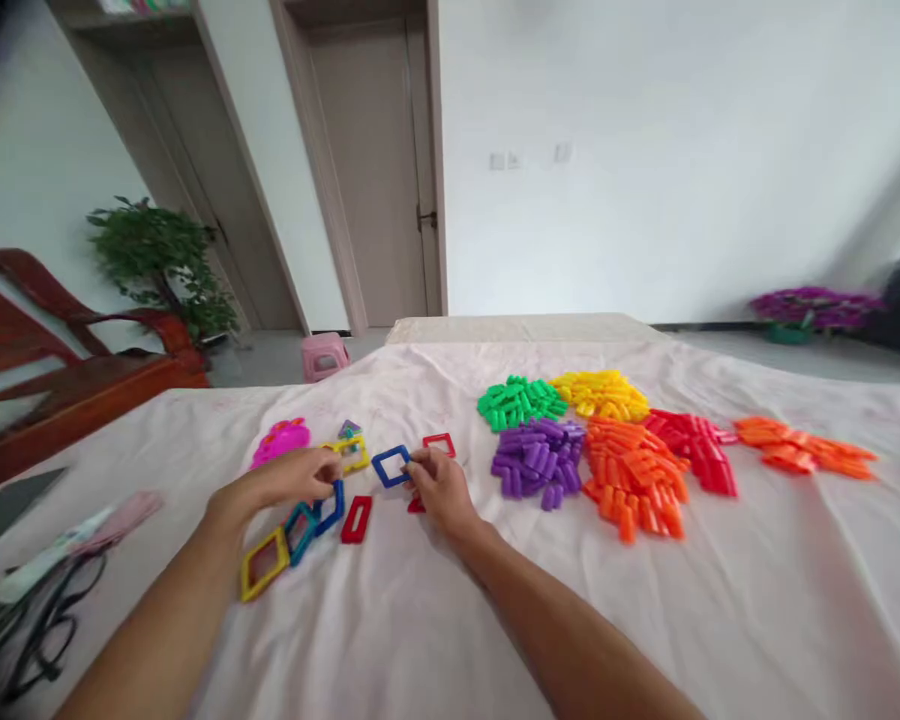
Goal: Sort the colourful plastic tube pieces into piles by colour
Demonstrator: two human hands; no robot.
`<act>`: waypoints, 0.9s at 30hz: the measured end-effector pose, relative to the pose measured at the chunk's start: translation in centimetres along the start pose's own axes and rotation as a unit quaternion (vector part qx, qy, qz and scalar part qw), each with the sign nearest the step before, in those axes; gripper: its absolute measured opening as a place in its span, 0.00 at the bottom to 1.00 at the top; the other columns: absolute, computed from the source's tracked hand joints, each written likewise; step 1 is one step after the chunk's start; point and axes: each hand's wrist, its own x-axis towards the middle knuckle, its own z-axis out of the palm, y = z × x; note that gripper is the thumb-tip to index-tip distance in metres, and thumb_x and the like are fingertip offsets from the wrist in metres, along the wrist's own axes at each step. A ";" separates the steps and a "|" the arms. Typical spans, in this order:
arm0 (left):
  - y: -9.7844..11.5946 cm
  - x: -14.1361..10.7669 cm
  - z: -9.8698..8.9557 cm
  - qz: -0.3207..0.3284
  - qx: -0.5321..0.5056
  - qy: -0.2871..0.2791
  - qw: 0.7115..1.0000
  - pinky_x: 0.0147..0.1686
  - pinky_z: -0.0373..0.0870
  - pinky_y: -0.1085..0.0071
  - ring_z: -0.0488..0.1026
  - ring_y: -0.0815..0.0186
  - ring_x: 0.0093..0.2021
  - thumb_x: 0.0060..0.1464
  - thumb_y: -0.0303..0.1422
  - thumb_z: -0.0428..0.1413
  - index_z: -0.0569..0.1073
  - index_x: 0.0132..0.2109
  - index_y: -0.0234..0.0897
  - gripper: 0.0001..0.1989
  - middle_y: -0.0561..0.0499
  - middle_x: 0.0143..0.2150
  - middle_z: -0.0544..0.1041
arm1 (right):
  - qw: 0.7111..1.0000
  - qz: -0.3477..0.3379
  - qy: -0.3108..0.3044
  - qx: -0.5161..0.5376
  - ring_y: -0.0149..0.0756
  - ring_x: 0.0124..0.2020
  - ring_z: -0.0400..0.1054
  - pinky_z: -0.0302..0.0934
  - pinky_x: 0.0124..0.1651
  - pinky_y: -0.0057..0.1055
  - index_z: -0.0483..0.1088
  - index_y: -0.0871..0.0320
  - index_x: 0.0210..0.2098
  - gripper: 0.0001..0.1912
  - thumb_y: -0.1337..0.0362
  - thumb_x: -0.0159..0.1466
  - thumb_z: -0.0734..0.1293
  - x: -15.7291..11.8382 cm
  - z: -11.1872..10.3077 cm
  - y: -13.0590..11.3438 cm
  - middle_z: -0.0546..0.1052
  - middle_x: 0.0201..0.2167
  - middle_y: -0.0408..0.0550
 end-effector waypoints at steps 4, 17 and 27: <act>0.1 -0.1 -0.7 0.056 -0.108 0.040 0.992 0.35 0.65 0.71 0.74 0.62 0.36 0.50 0.33 0.53 0.72 0.37 0.37 0.07 0.52 0.35 0.77 | 1.000 -0.004 0.001 0.009 0.33 0.27 0.74 0.67 0.26 0.26 0.73 0.58 0.43 0.20 0.52 0.56 0.71 0.2 0.1 -0.1 0.79 0.30 0.45; 4.8 0.8 1.4 0.105 0.016 0.151 0.983 0.37 0.64 0.70 0.75 0.62 0.39 0.56 0.31 0.55 0.76 0.41 0.40 0.07 0.49 0.39 0.80 | 0.994 0.045 -0.089 0.045 0.30 0.24 0.70 0.64 0.27 0.26 0.73 0.61 0.45 0.24 0.50 0.58 0.71 -1.3 1.1 -0.9 0.77 0.26 0.44; 5.6 0.6 2.1 0.108 0.082 0.162 0.978 0.40 0.65 0.70 0.77 0.61 0.41 0.58 0.29 0.56 0.75 0.42 0.40 0.06 0.49 0.40 0.81 | 0.989 0.059 -0.114 0.076 0.29 0.23 0.69 0.64 0.28 0.27 0.72 0.61 0.42 0.28 0.42 0.56 0.72 -1.6 1.0 -1.8 0.77 0.24 0.43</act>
